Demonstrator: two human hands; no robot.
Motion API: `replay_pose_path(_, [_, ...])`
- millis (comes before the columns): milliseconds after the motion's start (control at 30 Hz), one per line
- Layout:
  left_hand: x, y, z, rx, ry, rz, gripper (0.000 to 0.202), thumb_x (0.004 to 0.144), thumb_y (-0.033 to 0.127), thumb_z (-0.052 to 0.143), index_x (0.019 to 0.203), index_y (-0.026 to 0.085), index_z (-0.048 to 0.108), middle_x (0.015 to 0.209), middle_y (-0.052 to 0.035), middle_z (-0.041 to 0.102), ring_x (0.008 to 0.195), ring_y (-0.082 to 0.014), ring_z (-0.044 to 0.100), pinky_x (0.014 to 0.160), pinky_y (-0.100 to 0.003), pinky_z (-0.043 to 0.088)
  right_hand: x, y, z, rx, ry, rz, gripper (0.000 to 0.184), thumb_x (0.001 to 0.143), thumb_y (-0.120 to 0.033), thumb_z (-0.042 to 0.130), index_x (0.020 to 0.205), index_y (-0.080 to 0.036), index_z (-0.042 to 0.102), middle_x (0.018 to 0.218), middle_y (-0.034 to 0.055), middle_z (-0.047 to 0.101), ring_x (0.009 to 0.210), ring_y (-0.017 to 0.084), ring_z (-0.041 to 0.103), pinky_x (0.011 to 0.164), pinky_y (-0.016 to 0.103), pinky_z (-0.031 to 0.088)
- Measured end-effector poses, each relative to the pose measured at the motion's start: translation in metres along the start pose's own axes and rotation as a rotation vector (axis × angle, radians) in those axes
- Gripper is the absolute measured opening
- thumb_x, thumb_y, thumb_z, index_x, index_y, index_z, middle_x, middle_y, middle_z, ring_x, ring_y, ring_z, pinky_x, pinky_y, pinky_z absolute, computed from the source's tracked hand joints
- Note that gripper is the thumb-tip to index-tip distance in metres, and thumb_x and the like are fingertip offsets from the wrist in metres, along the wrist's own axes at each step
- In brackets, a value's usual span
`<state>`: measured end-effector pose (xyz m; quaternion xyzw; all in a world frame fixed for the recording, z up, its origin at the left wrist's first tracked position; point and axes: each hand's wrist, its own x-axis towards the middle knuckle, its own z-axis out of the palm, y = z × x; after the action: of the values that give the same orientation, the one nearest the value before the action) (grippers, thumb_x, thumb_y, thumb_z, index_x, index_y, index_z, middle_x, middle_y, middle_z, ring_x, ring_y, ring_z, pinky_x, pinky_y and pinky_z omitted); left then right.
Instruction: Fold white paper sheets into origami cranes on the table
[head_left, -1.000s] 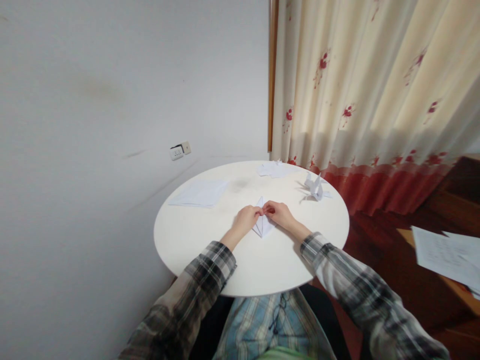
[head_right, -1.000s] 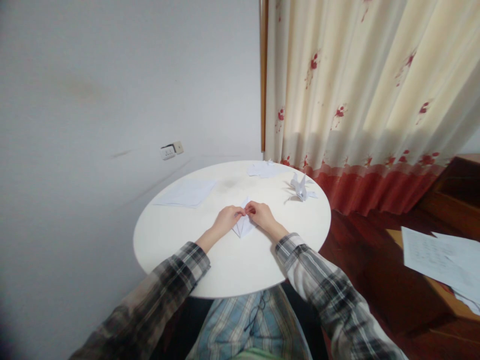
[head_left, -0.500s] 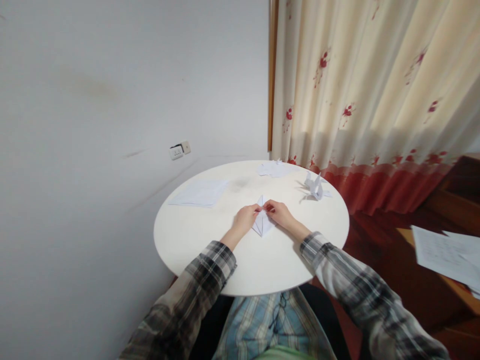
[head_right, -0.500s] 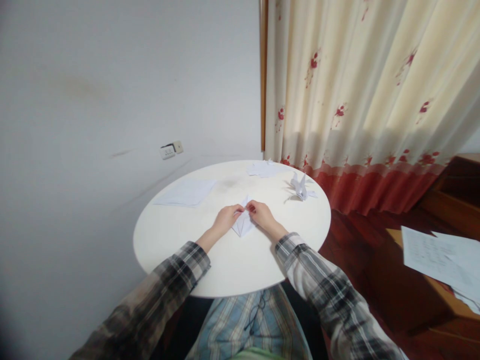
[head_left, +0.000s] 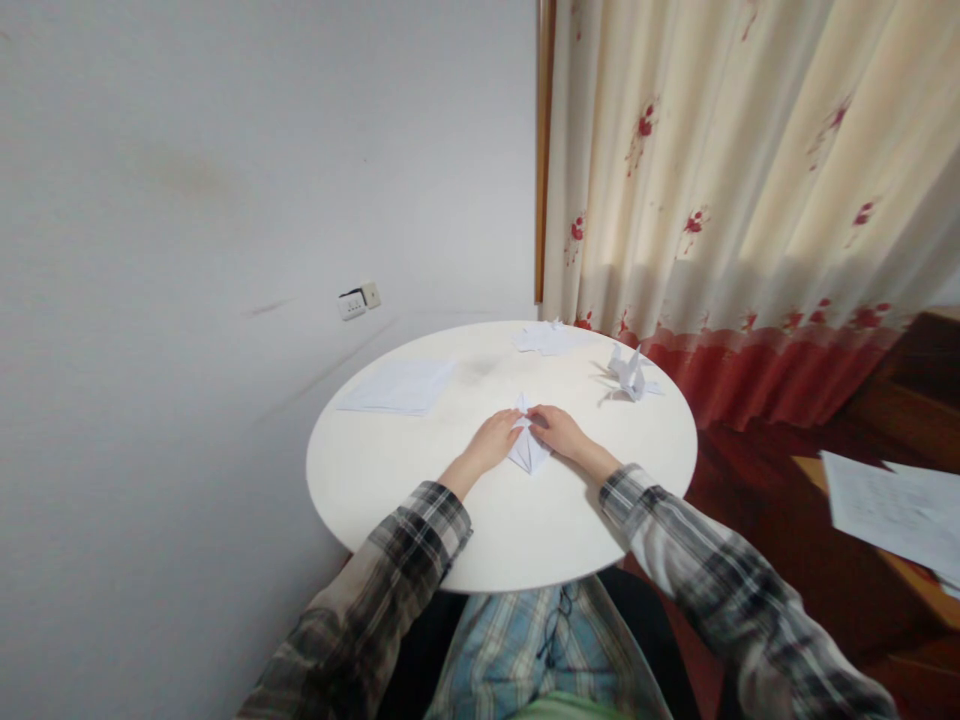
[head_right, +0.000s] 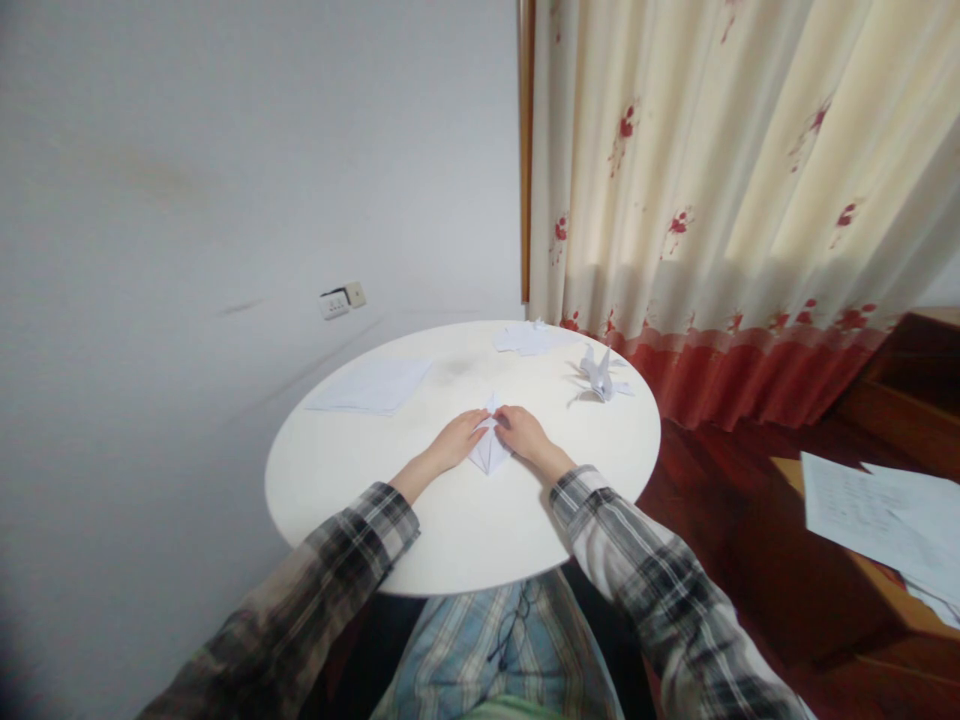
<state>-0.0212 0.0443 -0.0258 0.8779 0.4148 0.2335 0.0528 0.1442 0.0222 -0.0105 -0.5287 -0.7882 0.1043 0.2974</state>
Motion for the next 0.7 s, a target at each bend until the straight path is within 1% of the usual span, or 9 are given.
replay_pose_path(133, [-0.002,0.008,-0.005,0.004,-0.005,0.021,0.043,0.087,0.039,0.034,0.116,0.013,0.051,0.115,-0.0119,0.057,0.108,-0.0197,0.051,0.096,-0.033,0.037,0.001,0.000,-0.003,0.057,0.053,0.078,0.019,0.076,-0.014,0.047,0.086,-0.018,0.063,0.085,0.0039,0.067,0.076,0.013,0.058,0.072,0.022,0.040])
replay_pose_path(233, [-0.002,0.011,-0.007,0.014,-0.041,0.002,0.049,0.088,0.045,0.028,0.120,0.014,0.049,0.122,-0.0112,0.054,0.115,-0.0201,0.047,0.099,-0.034,0.033,0.001,-0.001,-0.005,0.080,0.097,0.098,0.018,0.075,-0.014,0.047,0.078,-0.018,0.063,0.077,0.0023,0.067,0.070,0.012,0.058,0.067,0.020,0.039])
replay_pose_path(300, [-0.002,0.011,-0.007,0.032,-0.081,-0.009,0.053,0.087,0.049,0.029,0.124,0.015,0.045,0.128,-0.0108,0.049,0.121,-0.0206,0.041,0.102,-0.035,0.029,0.001,-0.002,-0.005,0.073,0.107,0.102,0.018,0.074,-0.014,0.047,0.078,-0.018,0.063,0.075,0.0019,0.066,0.069,0.012,0.057,0.065,0.020,0.039])
replay_pose_path(400, [-0.003,0.009,-0.006,0.060,-0.171,-0.013,0.058,0.085,0.052,0.033,0.130,0.015,0.037,0.136,-0.0107,0.039,0.128,-0.0215,0.032,0.105,-0.037,0.023,0.000,-0.002,-0.005,0.048,0.107,0.104,0.019,0.075,-0.014,0.046,0.081,-0.018,0.063,0.077,0.0025,0.066,0.070,0.012,0.056,0.066,0.021,0.038])
replay_pose_path(500, [-0.005,0.009,-0.006,0.058,-0.254,-0.011,0.061,0.085,0.054,0.028,0.134,0.017,0.030,0.142,-0.0099,0.030,0.132,-0.0218,0.022,0.106,-0.040,0.016,0.000,0.000,-0.002,0.007,0.113,0.086,0.019,0.076,-0.013,0.047,0.085,-0.016,0.063,0.084,0.0050,0.065,0.079,0.014,0.055,0.073,0.022,0.037])
replay_pose_path(600, [-0.007,0.013,-0.007,0.035,-0.277,0.019,0.064,0.083,0.057,0.028,0.135,0.018,0.028,0.143,-0.0109,0.025,0.133,-0.0223,0.018,0.107,-0.041,0.012,0.000,0.002,0.000,-0.012,0.098,0.056,0.020,0.077,-0.015,0.048,0.092,-0.015,0.061,0.092,0.0073,0.065,0.088,0.015,0.055,0.079,0.024,0.037])
replay_pose_path(700, [-0.008,0.017,-0.009,0.018,-0.266,0.029,0.068,0.082,0.059,0.030,0.136,0.018,0.027,0.143,-0.0124,0.025,0.133,-0.0239,0.020,0.106,-0.042,0.011,-0.001,0.003,0.001,-0.015,0.054,0.066,0.022,0.078,-0.016,0.049,0.097,-0.015,0.059,0.097,0.0081,0.064,0.090,0.015,0.056,0.080,0.024,0.037])
